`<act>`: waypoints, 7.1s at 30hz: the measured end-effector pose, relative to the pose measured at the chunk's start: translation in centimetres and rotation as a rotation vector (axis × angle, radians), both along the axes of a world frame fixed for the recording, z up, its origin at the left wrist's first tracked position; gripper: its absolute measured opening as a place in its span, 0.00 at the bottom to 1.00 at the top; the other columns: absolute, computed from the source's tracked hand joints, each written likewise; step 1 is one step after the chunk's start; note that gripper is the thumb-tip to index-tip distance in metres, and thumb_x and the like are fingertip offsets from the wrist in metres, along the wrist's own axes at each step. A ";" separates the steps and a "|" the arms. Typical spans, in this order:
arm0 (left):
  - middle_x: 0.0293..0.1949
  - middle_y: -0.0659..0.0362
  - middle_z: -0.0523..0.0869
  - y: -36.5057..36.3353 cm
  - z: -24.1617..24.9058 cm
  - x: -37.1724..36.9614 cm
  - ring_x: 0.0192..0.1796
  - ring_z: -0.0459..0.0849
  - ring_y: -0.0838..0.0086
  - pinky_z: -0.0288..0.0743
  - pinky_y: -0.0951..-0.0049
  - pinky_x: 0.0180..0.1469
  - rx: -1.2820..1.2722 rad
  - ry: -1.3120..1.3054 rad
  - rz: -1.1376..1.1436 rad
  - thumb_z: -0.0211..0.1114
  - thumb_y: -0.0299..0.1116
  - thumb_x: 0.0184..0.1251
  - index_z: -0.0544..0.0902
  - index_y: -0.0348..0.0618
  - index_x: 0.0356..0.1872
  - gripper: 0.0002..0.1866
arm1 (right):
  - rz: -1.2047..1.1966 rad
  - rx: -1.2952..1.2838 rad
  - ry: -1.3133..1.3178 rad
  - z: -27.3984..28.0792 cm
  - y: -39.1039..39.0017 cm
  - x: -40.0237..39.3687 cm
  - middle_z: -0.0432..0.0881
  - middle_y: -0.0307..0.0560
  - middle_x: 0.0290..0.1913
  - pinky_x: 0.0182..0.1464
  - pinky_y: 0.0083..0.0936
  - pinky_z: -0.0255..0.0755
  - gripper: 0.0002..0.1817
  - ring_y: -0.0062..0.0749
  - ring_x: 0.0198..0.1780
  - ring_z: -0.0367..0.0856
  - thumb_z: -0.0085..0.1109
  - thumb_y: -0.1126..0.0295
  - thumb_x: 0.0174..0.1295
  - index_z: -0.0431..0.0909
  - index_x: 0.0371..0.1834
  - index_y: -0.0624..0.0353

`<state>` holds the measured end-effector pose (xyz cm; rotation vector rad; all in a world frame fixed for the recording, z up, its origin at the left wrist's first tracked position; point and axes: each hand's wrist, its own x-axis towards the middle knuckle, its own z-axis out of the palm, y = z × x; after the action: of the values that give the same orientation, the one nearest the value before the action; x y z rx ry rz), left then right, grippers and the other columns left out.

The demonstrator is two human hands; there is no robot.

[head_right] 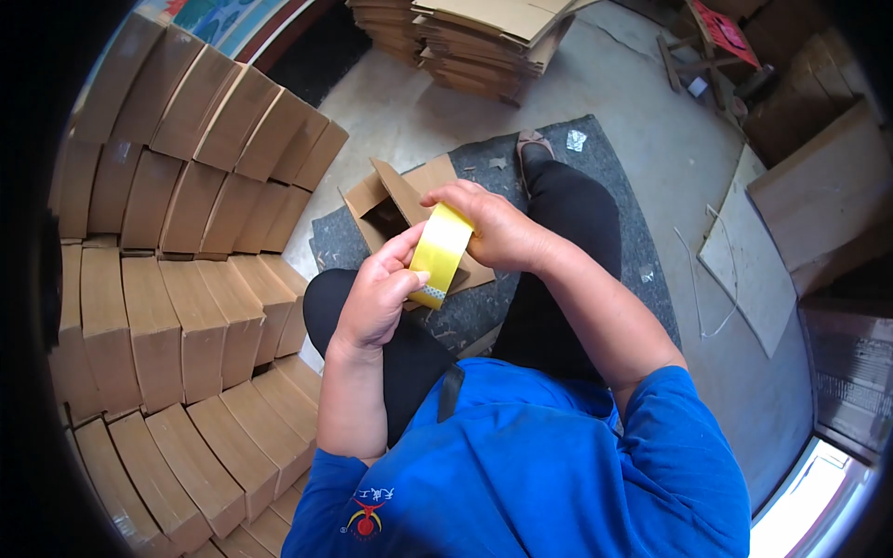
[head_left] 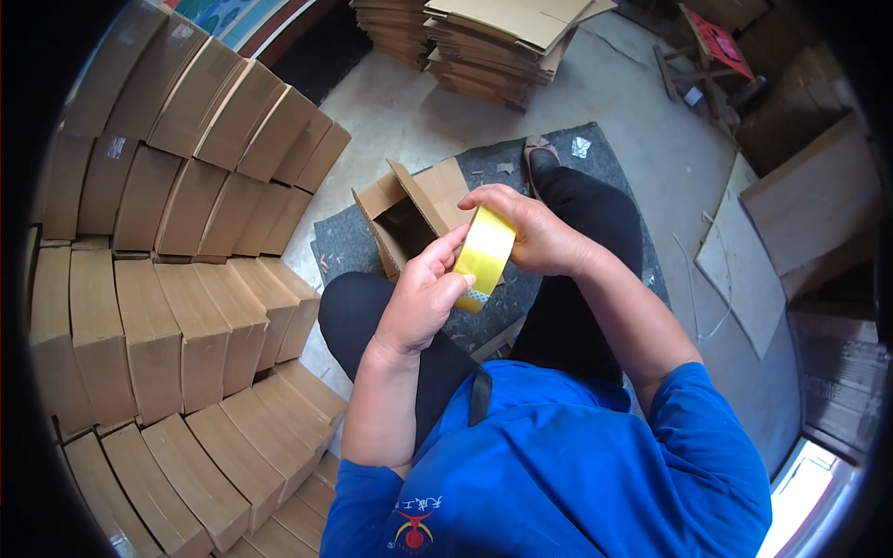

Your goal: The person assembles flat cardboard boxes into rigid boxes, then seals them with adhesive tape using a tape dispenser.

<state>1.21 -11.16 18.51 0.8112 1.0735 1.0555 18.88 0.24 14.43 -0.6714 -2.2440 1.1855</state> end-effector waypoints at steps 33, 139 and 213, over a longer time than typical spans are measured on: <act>0.69 0.49 0.73 0.1 -0.4 1.3 0.70 0.73 0.64 0.64 0.61 0.74 0.021 -0.517 0.383 0.47 0.25 0.72 0.59 0.34 0.76 0.31 | -0.307 -0.356 0.185 1.3 -5.4 -0.6 0.86 0.49 0.45 0.52 0.26 0.76 0.17 0.28 0.47 0.84 0.54 0.61 0.76 0.79 0.57 0.63; 0.55 0.54 0.83 -3.3 -2.1 -2.7 0.60 0.83 0.64 0.79 0.59 0.65 0.159 -0.556 0.205 0.70 0.25 0.56 0.71 0.41 0.67 0.34 | -0.250 -0.346 -0.294 9.3 -1.1 3.4 0.83 0.47 0.32 0.38 0.27 0.78 0.38 0.30 0.35 0.83 0.72 0.37 0.54 0.82 0.47 0.67; 0.53 0.52 0.82 -0.9 -4.9 -3.7 0.55 0.84 0.71 0.81 0.70 0.58 -0.012 -0.318 0.344 0.74 0.36 0.68 0.70 0.33 0.64 0.31 | -0.126 -0.561 -0.241 5.6 -1.4 0.0 0.83 0.47 0.52 0.52 0.24 0.78 0.33 0.26 0.50 0.81 0.68 0.59 0.64 0.72 0.69 0.66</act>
<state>-2.54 -12.06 13.61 0.4341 0.9628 1.4132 18.92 -1.20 20.03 -1.2061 -2.0086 1.7651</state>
